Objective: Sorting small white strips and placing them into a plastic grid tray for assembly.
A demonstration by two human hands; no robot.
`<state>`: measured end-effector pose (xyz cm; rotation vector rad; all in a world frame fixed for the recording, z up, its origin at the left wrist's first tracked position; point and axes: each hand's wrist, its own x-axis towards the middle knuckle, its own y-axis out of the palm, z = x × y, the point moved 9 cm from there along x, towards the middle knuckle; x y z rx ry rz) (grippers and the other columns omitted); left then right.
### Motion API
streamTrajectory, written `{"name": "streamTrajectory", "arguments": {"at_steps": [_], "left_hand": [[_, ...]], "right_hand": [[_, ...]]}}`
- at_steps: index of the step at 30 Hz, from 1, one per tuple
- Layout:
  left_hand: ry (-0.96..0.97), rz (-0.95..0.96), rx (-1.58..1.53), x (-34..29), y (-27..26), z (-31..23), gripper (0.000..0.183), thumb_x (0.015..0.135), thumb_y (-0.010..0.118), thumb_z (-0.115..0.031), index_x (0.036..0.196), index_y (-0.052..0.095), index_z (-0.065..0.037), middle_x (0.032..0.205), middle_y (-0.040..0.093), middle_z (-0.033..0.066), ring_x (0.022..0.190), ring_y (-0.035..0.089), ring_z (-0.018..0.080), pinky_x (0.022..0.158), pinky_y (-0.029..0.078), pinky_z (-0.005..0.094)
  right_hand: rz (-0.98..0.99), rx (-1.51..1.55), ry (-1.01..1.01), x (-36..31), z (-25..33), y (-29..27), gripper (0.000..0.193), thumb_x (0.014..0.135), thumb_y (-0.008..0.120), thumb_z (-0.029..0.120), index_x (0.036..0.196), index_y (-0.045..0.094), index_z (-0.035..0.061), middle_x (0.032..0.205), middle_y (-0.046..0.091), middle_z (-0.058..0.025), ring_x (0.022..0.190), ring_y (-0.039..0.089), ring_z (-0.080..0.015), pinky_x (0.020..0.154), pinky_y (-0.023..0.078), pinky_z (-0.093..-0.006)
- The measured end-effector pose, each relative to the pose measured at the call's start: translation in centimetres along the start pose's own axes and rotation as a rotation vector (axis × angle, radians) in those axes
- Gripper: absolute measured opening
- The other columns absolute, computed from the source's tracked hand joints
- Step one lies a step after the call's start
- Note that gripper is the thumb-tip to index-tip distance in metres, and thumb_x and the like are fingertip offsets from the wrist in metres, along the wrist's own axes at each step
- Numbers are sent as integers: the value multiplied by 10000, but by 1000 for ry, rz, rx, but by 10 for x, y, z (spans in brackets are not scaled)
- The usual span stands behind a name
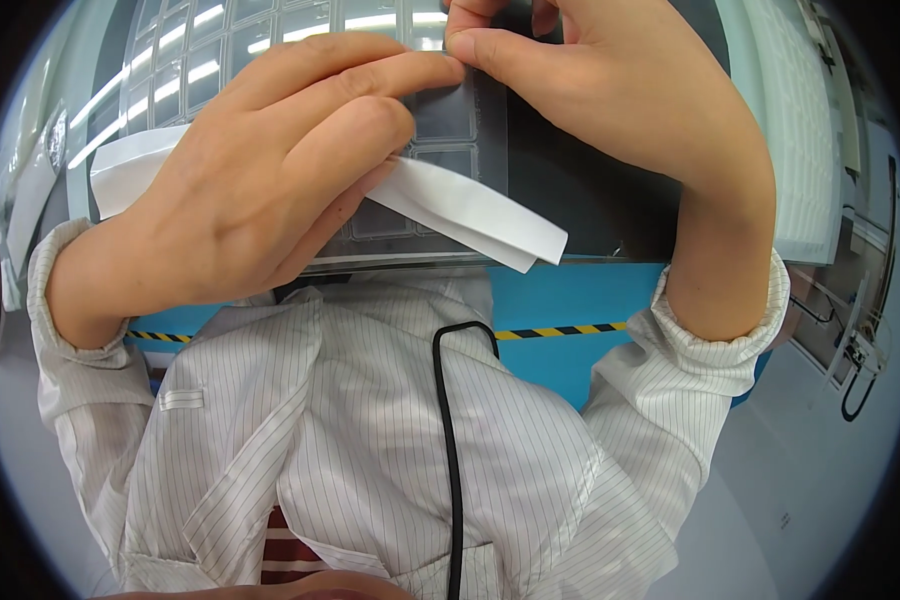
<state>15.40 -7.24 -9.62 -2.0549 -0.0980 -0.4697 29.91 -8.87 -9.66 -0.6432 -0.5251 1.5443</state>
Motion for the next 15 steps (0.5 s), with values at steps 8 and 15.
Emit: {"name": "streamTrajectory", "arguments": {"at_steps": [8,15], "left_hand": [[184,-405,112,-9,-19,-6,154,830,614,-82,801,482,-8,812,584,134,859,613,289,761,529,387],[213,-420,85,-13,-15,0,155,827,621,-97,798,490,-18,792,576,129,816,603,280,732,527,387]], "right_hand": [[-18,13,34,2,4,3,32,897,666,-13,920,645,-8,1093,570,-122,948,580,-198,812,485,-299],[3,23,34,15,38,24,39,887,664,-26,921,651,-11,1093,578,-124,957,594,-211,818,496,-310]]}}
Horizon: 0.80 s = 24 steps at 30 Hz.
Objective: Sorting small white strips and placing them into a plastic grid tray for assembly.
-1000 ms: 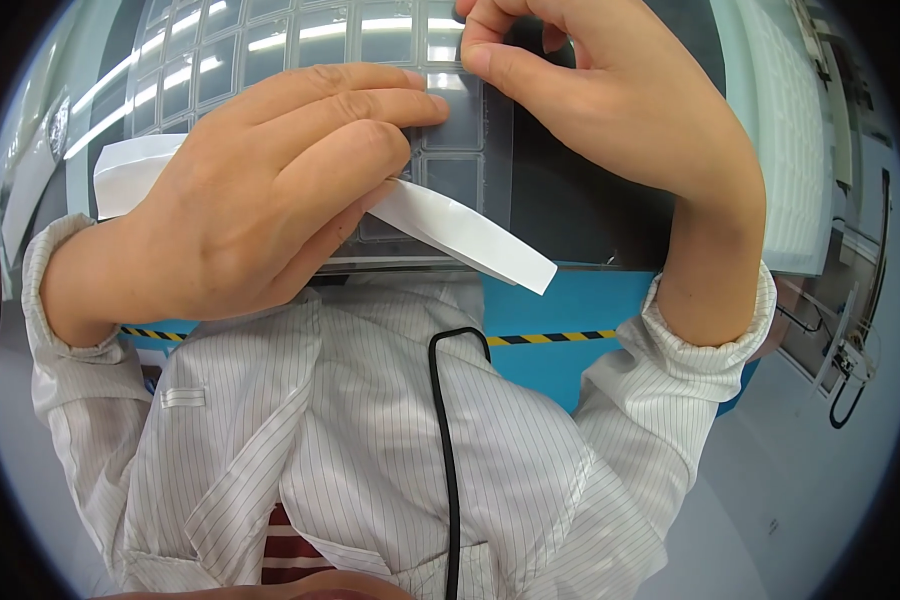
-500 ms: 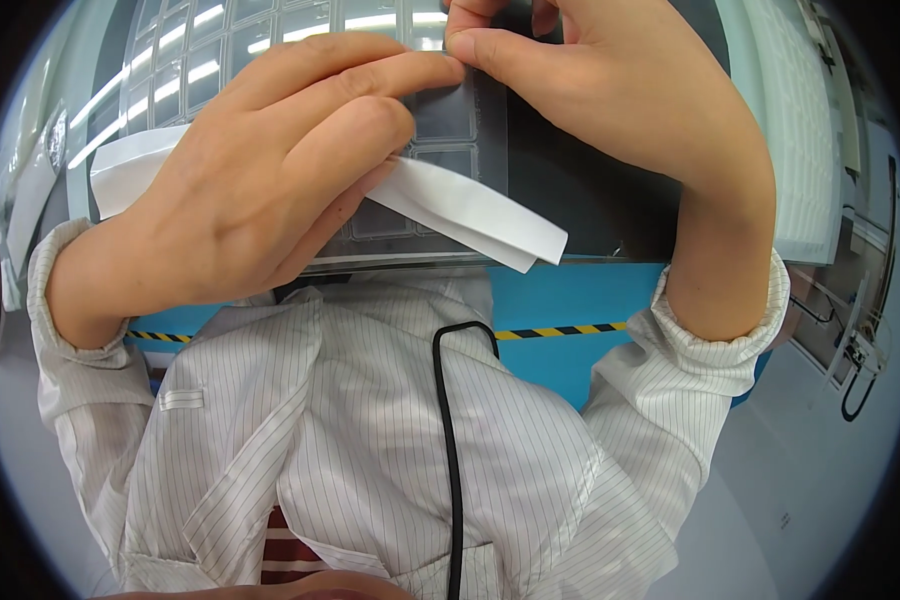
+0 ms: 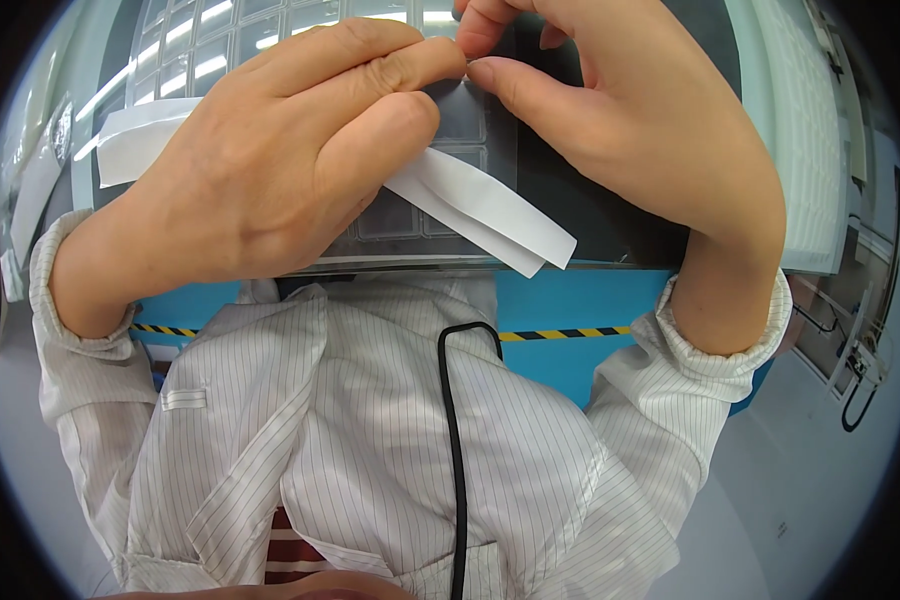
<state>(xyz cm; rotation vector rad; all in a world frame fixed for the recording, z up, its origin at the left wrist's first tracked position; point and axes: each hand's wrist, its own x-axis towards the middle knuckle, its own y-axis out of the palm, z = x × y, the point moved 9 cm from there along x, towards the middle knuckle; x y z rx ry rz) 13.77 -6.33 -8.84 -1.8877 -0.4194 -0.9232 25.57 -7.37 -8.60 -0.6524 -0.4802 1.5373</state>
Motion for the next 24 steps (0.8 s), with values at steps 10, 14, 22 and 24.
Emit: {"name": "streamTrajectory", "arguments": {"at_steps": [10,14,22,24], "left_hand": [[-95,372,-14,-24,1,2,192,781,706,-88,860,570,23,1089,694,235,1041,698,359,821,612,398],[-74,396,25,-43,-4,11,188,785,706,-100,844,569,14,1066,703,227,1032,703,350,808,618,398],[-136,362,-56,-30,-4,9,173,779,697,-69,867,575,16,1032,693,210,973,697,349,818,599,388],[-156,344,-67,-25,-8,11,178,764,697,-52,881,581,15,1016,687,199,940,694,348,799,589,383]], "right_hand": [[-41,-92,-4,17,4,14,72,859,711,19,870,644,-3,1023,584,-114,884,577,-189,782,470,-293],[-53,-39,45,34,3,29,88,870,717,35,874,637,-2,1014,581,-114,863,562,-182,774,459,-287],[-86,-117,-46,25,6,30,166,902,716,43,957,563,9,1040,517,-120,915,496,-201,810,430,-300],[-127,-119,-43,27,-8,28,169,916,704,36,979,549,14,1028,506,-114,898,489,-191,804,429,-298]]}}
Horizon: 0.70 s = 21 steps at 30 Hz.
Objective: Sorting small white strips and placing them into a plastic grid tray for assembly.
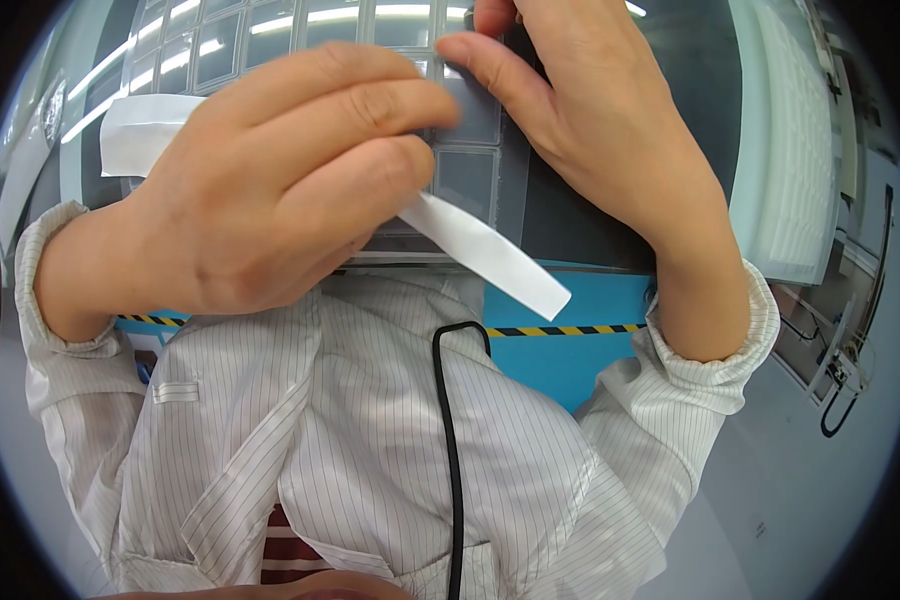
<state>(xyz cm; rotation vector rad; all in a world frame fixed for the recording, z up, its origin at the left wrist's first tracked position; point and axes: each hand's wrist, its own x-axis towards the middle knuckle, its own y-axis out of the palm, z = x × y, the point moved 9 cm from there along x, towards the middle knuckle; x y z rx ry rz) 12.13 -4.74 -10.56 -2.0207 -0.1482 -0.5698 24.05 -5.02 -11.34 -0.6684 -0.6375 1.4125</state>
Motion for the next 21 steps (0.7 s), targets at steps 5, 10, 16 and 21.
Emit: {"name": "streamTrajectory", "arguments": {"at_steps": [5,10,16,21], "left_hand": [[-26,80,88,21,-8,-9,228,714,705,-21,908,590,12,1011,673,174,907,673,344,741,555,378],[-74,53,73,48,-11,-26,235,705,707,-18,907,591,11,1008,672,172,903,670,342,732,550,376],[-130,29,43,66,-12,-39,243,695,709,-15,907,592,10,1004,671,169,898,666,339,720,543,374],[-154,25,-22,70,-6,-39,251,686,710,-12,906,593,9,1001,670,167,895,663,337,711,537,372]], "right_hand": [[-98,219,180,-15,-24,-23,136,937,697,47,1005,584,12,1030,516,-94,873,500,-151,796,432,-273],[148,458,-162,-50,-11,-44,134,972,635,62,1049,636,-49,1073,633,-110,1007,592,-162,893,452,-267],[38,355,-103,-72,-6,-66,84,927,651,-1,989,632,-54,1102,623,-130,945,591,-160,885,448,-268],[7,507,-182,-84,-7,-89,110,941,651,69,968,630,-35,1198,593,-144,980,538,-135,924,409,-269]]}}
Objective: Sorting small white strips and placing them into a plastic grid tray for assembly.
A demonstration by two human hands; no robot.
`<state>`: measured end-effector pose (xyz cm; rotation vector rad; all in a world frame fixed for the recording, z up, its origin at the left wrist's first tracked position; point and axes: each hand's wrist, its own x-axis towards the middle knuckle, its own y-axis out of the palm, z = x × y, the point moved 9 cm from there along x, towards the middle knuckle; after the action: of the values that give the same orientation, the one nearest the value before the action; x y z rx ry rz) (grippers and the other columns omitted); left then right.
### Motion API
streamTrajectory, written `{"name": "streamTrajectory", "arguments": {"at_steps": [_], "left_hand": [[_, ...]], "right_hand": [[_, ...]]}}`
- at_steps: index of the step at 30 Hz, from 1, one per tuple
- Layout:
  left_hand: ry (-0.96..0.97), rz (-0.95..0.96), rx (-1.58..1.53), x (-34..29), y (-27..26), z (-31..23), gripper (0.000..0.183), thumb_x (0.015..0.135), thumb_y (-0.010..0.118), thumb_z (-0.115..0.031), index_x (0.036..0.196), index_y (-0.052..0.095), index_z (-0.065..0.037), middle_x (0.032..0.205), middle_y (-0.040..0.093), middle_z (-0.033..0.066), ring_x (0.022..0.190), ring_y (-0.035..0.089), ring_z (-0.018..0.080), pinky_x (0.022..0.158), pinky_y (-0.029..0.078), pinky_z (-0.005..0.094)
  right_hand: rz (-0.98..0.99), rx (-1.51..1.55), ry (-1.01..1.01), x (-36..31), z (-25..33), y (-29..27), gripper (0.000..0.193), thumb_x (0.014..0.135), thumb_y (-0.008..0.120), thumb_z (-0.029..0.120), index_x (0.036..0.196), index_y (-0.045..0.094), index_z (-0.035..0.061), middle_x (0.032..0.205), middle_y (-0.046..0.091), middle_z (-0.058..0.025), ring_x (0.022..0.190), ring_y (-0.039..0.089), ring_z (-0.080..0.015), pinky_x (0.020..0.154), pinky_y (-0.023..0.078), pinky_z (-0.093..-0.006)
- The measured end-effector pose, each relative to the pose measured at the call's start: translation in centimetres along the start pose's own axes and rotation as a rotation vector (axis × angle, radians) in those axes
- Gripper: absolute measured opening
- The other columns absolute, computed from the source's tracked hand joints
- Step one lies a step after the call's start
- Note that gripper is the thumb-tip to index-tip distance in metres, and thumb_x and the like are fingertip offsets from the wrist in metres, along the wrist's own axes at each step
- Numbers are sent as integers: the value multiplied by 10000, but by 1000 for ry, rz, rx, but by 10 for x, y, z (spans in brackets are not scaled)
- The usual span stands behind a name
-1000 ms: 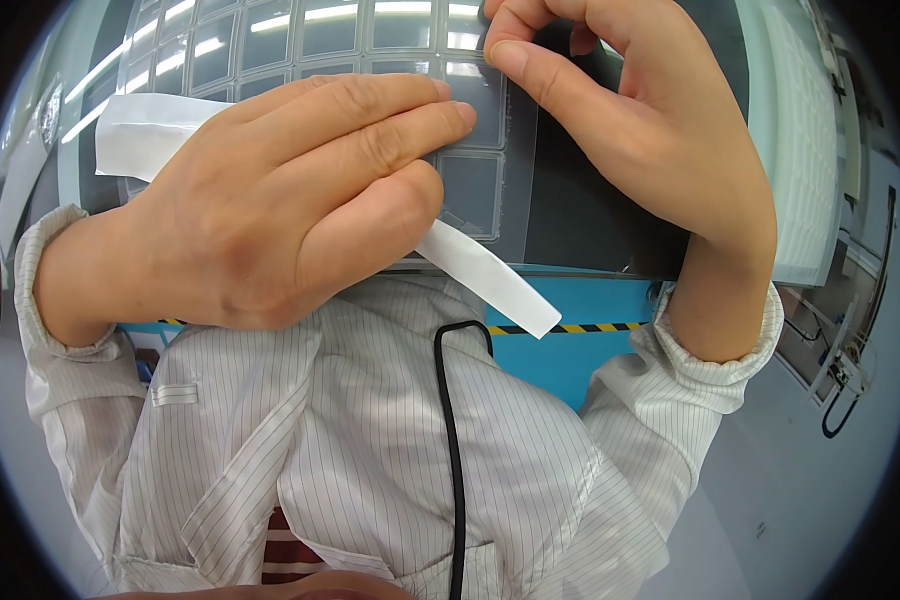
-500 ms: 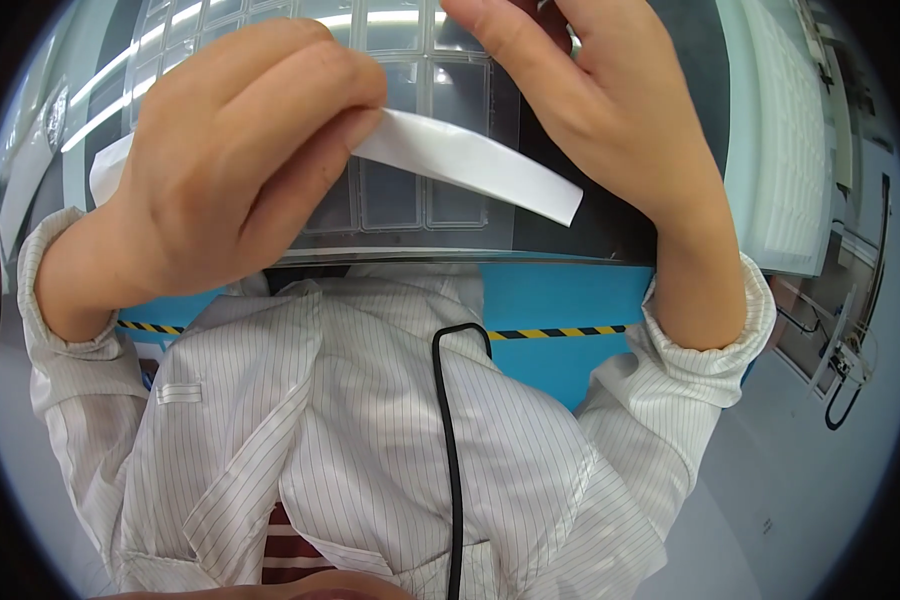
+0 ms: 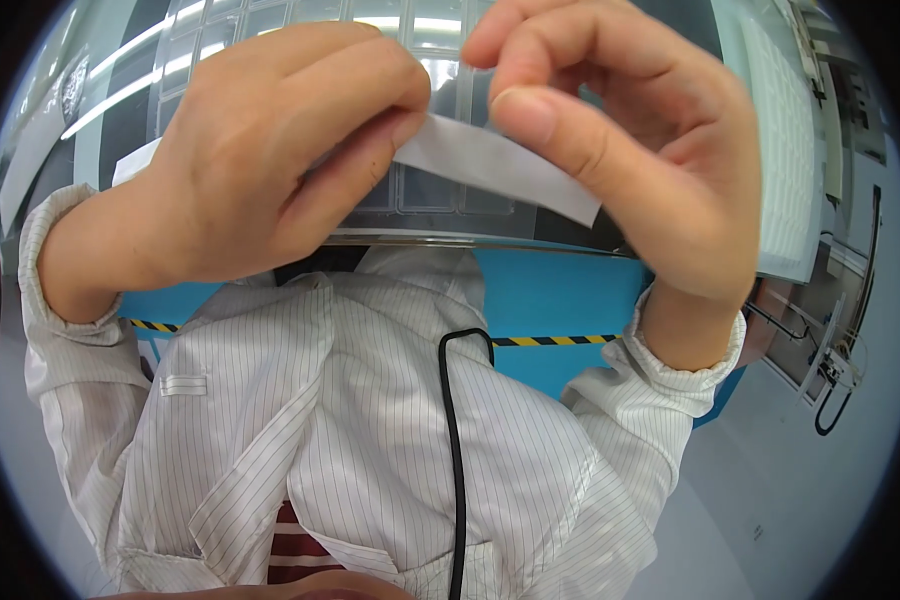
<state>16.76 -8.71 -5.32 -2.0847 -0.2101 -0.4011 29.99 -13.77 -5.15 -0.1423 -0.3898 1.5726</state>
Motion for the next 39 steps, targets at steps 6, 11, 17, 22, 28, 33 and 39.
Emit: {"name": "streamTrajectory", "arguments": {"at_steps": [6,11,17,22,28,33,39], "left_hand": [[147,-9,-70,-7,20,-13,248,674,722,10,884,592,28,1002,687,180,959,681,336,773,569,385],[192,4,18,-12,29,-5,237,677,728,15,868,588,34,1025,702,187,988,693,349,820,585,401],[219,-22,31,-12,28,0,224,692,723,21,871,590,40,1058,711,201,993,701,362,822,592,399],[224,-87,-6,-11,26,1,220,701,722,22,877,591,39,1091,708,207,1005,698,375,840,591,403],[240,-78,-3,-10,26,1,247,707,730,23,909,592,45,1103,702,212,1018,686,388,866,583,403],[297,-90,153,-2,27,-8,269,698,731,19,915,574,40,1126,690,225,1055,670,378,876,576,406],[273,-33,127,6,30,-10,256,703,725,14,904,568,38,1125,690,226,1056,670,376,874,577,408]], "right_hand": [[21,-261,296,3,-34,-2,138,961,655,127,957,630,-9,1201,581,-91,1034,537,-128,933,405,-270],[17,-265,376,10,-43,5,110,949,671,87,980,641,-14,1118,569,-92,993,539,-143,896,423,-271],[-24,-188,465,17,-34,12,83,882,737,58,868,687,-7,1072,574,-95,968,535,-164,882,428,-291],[-60,-284,328,21,-43,4,86,872,742,57,861,693,-12,1073,588,-92,965,534,-168,881,427,-297],[-29,-308,340,20,-44,5,79,868,743,50,874,697,-14,1020,605,-89,939,533,-169,854,435,-302],[-15,-337,351,15,-26,9,85,868,749,58,888,703,-11,1030,612,-106,949,543,-177,844,438,-300],[-98,-332,341,1,-20,7,71,921,680,54,906,700,-12,1076,605,-130,1024,561,-207,891,444,-311]]}}
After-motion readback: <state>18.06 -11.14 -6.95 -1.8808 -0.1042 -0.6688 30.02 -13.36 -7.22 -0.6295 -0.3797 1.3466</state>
